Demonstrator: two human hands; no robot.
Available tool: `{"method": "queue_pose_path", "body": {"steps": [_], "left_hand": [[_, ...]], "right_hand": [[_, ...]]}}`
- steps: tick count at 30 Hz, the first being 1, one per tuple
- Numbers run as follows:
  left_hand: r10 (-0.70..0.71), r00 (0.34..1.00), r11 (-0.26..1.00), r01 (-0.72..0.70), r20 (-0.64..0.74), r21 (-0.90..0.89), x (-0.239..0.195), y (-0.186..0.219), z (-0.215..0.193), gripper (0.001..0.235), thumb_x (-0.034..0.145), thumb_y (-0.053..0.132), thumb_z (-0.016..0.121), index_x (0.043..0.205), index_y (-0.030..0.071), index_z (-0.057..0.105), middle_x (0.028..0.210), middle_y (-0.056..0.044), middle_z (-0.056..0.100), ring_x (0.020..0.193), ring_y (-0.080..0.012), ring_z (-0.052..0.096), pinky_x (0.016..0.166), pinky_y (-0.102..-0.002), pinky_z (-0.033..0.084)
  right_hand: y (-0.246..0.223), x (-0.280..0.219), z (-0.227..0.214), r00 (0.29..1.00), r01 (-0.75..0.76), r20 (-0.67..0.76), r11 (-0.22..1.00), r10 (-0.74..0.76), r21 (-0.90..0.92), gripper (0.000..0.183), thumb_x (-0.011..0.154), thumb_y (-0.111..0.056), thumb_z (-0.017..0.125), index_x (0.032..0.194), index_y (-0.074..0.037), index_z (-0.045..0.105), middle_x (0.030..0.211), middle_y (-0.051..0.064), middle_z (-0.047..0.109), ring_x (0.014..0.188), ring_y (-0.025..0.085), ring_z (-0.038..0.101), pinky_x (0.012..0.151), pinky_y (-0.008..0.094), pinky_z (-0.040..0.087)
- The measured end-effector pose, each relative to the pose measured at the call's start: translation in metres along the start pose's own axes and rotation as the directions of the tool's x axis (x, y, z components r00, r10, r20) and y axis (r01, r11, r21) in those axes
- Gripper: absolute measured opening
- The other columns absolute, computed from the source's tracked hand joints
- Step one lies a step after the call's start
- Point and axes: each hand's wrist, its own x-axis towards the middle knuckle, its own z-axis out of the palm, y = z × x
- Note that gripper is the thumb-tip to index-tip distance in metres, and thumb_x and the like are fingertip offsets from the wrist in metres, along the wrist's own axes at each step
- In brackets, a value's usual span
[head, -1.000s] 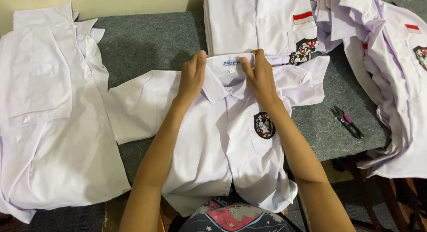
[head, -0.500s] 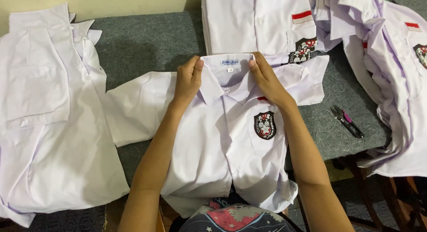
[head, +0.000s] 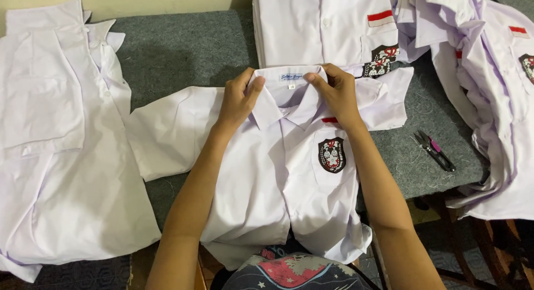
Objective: The person buttons a white short-sleeved shirt with a crest and flag patch, starting from the top button and working down. They smooth the collar and front placket while fastening each button.
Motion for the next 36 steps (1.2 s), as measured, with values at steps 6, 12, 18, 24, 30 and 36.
{"method": "queue_pose_path", "body": {"steps": [6, 12, 18, 24, 30, 36], "left_hand": [[-0.078, 0.995, 0.997, 0.078, -0.057, -0.005, 0.0, -0.01, 0.002, 0.047, 0.11, 0.041, 0.05, 0.075, 0.01, 0.053, 0.05, -0.01, 0.046, 0.054, -0.0121, 0.043, 0.052, -0.03, 0.038], [-0.084, 0.994, 0.996, 0.085, -0.066, 0.011, -0.001, -0.009, 0.005, 0.049, 0.11, 0.042, 0.049, 0.072, 0.012, 0.055, 0.049, -0.01, 0.048, 0.05, -0.0137, 0.045, 0.05, -0.03, 0.038], [-0.055, 0.997, 0.995, 0.059, -0.051, 0.081, 0.001, 0.015, 0.002, 0.048, 0.113, 0.048, 0.037, 0.094, 0.009, 0.06, 0.065, -0.017, 0.057, 0.063, -0.0303, 0.062, 0.065, -0.039, 0.05], [-0.078, 0.993, 0.972, 0.095, -0.085, 0.216, 0.006, 0.063, -0.006, 0.047, 0.113, 0.047, 0.031, 0.108, 0.008, 0.057, 0.074, -0.019, 0.06, 0.075, -0.0397, 0.067, 0.073, -0.048, 0.052], [0.058, 0.989, 0.827, 0.027, -0.133, 0.562, 0.011, 0.054, -0.004, 0.041, 0.114, 0.046, 0.03, 0.106, 0.017, 0.057, 0.069, -0.009, 0.063, 0.074, -0.0288, 0.071, 0.068, -0.04, 0.056], [0.049, 0.988, 0.828, 0.041, -0.145, 0.559, 0.009, 0.048, -0.002, 0.044, 0.113, 0.049, 0.027, 0.11, 0.014, 0.054, 0.073, -0.011, 0.067, 0.074, -0.0314, 0.073, 0.066, -0.043, 0.056]], "right_hand": [[-0.045, -0.005, 0.001, 0.999, 0.031, 0.034, 0.999, -0.031, -0.019, 0.027, 0.109, -0.03, 0.065, 0.111, -0.005, 0.074, 0.069, 0.004, 0.062, 0.069, 0.011, 0.05, 0.067, 0.027, 0.044], [-0.023, -0.006, 0.007, 0.993, 0.04, -0.106, 0.997, -0.047, -0.069, 0.028, 0.113, -0.024, 0.057, 0.1, -0.006, 0.074, 0.06, -0.001, 0.05, 0.063, 0.009, 0.044, 0.058, 0.023, 0.034], [-0.013, -0.004, 0.006, 0.999, 0.013, -0.043, 0.999, -0.015, -0.043, 0.031, 0.114, -0.029, 0.052, 0.104, -0.01, 0.074, 0.063, 0.0, 0.052, 0.067, 0.011, 0.048, 0.061, 0.025, 0.039], [-0.019, -0.005, 0.006, 0.997, 0.067, -0.015, 0.975, -0.072, -0.212, 0.03, 0.115, -0.028, 0.053, 0.112, -0.005, 0.072, 0.062, 0.011, 0.056, 0.062, 0.017, 0.051, 0.059, 0.03, 0.04], [-0.012, -0.006, 0.015, 0.988, 0.062, -0.097, 0.89, -0.118, -0.451, 0.037, 0.114, -0.039, 0.052, 0.105, -0.005, 0.065, 0.07, 0.016, 0.063, 0.066, 0.034, 0.065, 0.065, 0.042, 0.051], [-0.027, -0.008, 0.02, 0.99, 0.028, -0.106, 0.858, -0.096, -0.513, 0.037, 0.113, -0.046, 0.049, 0.11, -0.01, 0.059, 0.077, 0.013, 0.066, 0.076, 0.037, 0.069, 0.071, 0.048, 0.053]]}}
